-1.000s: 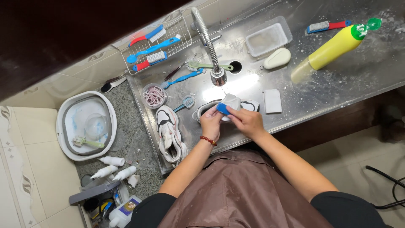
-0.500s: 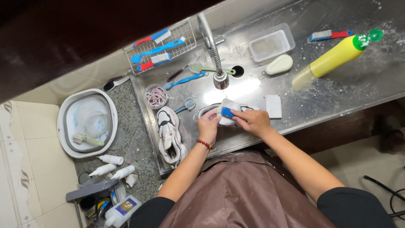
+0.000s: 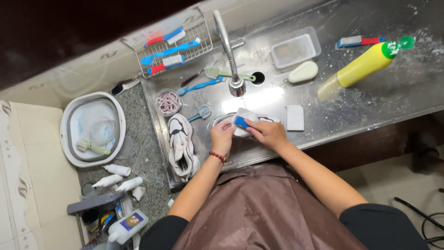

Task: Scrubbing and rinsing a pair of white sneakers in a stainless steel sink using a brush and cleaning solutions.

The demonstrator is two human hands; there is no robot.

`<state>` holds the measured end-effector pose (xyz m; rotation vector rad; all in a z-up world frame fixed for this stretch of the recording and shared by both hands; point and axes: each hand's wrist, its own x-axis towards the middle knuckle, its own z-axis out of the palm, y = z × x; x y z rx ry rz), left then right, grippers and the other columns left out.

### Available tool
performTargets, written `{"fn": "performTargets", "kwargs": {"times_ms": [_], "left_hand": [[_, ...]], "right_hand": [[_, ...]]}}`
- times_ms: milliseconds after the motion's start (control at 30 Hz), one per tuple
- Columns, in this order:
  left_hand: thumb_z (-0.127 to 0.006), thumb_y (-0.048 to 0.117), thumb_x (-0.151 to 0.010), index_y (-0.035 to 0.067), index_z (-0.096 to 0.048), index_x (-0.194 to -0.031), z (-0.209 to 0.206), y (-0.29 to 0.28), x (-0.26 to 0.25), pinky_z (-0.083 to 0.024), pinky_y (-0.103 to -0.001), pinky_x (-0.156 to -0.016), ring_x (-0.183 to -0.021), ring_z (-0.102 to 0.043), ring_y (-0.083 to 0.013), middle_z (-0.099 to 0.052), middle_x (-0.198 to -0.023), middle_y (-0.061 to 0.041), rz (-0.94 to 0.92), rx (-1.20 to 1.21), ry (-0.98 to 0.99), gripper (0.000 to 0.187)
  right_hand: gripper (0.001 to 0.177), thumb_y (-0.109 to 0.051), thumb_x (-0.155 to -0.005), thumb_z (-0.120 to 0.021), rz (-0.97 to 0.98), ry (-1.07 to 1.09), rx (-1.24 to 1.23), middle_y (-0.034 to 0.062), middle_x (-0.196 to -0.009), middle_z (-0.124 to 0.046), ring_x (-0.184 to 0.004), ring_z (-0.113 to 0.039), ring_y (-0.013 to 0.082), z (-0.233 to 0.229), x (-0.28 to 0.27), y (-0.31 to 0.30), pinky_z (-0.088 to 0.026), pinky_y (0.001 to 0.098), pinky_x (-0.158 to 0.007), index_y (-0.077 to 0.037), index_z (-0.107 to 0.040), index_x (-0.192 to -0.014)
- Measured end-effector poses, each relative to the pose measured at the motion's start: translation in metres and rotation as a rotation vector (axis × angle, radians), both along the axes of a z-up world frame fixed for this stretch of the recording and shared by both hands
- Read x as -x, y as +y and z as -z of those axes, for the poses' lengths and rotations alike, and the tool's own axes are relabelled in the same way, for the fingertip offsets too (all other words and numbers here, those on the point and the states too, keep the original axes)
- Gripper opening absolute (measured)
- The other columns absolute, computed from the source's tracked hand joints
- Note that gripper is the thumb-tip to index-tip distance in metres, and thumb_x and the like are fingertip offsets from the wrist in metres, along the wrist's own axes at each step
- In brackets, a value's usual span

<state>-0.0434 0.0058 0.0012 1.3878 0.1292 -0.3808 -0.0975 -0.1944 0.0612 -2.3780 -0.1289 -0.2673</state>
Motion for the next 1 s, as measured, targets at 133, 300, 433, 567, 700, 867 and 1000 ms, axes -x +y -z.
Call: {"fn": "performTargets", "kwargs": {"times_ms": [133, 300, 433, 567, 700, 867, 1000], "left_hand": [[-0.065, -0.007, -0.087, -0.008, -0.07, -0.119, 0.03, 0.008, 0.001, -0.055, -0.027, -0.086, -0.094, -0.07, -0.0145, -0.074, -0.105, -0.01, -0.106, -0.061, 0.023, 0.032], [-0.067, -0.006, -0.083, -0.005, -0.067, -0.12, 0.028, 0.006, 0.005, -0.055, -0.025, -0.087, -0.094, -0.07, -0.0126, -0.074, -0.108, -0.009, -0.217, -0.067, -0.021, 0.037], [-0.067, -0.001, -0.079, -0.003, -0.068, -0.115, -0.005, 0.003, -0.007, -0.058, -0.025, -0.081, -0.091, -0.073, -0.0111, -0.076, -0.103, -0.009, -0.021, -0.222, -0.059, 0.036], [-0.082, 0.026, -0.081, -0.001, -0.074, -0.102, -0.053, -0.013, -0.021, -0.055, -0.036, -0.075, -0.081, -0.07, -0.0256, -0.075, -0.091, -0.019, 0.478, -0.794, -0.132, 0.035], [-0.067, 0.034, -0.085, 0.004, -0.069, -0.112, -0.042, -0.015, -0.019, -0.053, -0.044, -0.084, -0.094, -0.07, -0.0397, -0.073, -0.1, -0.022, 0.449, -0.787, -0.208, 0.04], [-0.065, 0.031, -0.089, 0.001, -0.064, -0.115, -0.025, -0.017, -0.006, -0.051, -0.045, -0.089, -0.104, -0.067, -0.0425, -0.071, -0.107, -0.025, 0.301, -0.772, -0.127, 0.04], [-0.065, 0.029, -0.088, -0.001, -0.064, -0.115, -0.026, -0.021, -0.007, -0.051, -0.045, -0.089, -0.104, -0.067, -0.0428, -0.071, -0.107, -0.026, 0.235, -0.734, -0.139, 0.04]], "right_hand": [[0.032, -0.035, -0.094, -0.072, 0.255, 0.194, -0.08, 0.0102, -0.09, -0.077, -0.072, -0.073, 0.0259, 0.051, 0.036, -0.045, -0.057, 0.0343, -0.066, -0.024, -0.076, -0.123], [0.045, -0.029, -0.096, -0.066, 0.468, 0.412, -0.397, 0.0229, -0.094, -0.075, -0.078, -0.074, 0.0318, 0.043, 0.043, -0.029, -0.056, 0.0342, -0.076, -0.018, -0.063, -0.14], [0.046, -0.027, -0.097, -0.067, 0.284, 0.259, -0.381, 0.0246, -0.102, -0.073, -0.089, -0.074, 0.0326, 0.076, 0.048, -0.024, -0.055, 0.0356, -0.078, -0.015, -0.063, -0.141], [0.045, -0.028, -0.099, -0.063, 0.28, 0.327, -0.405, 0.0226, -0.096, -0.073, -0.083, -0.073, 0.0327, 0.059, 0.032, -0.032, -0.055, 0.0369, -0.075, -0.016, -0.062, -0.142], [0.044, -0.031, -0.1, -0.063, 0.241, 0.462, -0.284, 0.0216, -0.082, -0.071, -0.071, -0.071, 0.034, 0.054, 0.014, -0.041, -0.055, 0.0406, -0.07, -0.022, -0.063, -0.143], [0.044, -0.031, -0.098, -0.064, 0.066, 0.273, -0.06, 0.016, -0.077, -0.07, -0.068, -0.068, 0.0358, 0.059, 0.062, -0.034, -0.053, 0.0459, -0.063, -0.021, -0.063, -0.141], [0.045, -0.034, -0.097, -0.062, -0.053, 0.417, 0.084, 0.0124, -0.074, -0.069, -0.062, -0.068, 0.0339, 0.063, 0.064, -0.053, -0.053, 0.0454, -0.06, -0.028, -0.061, -0.141]]}}
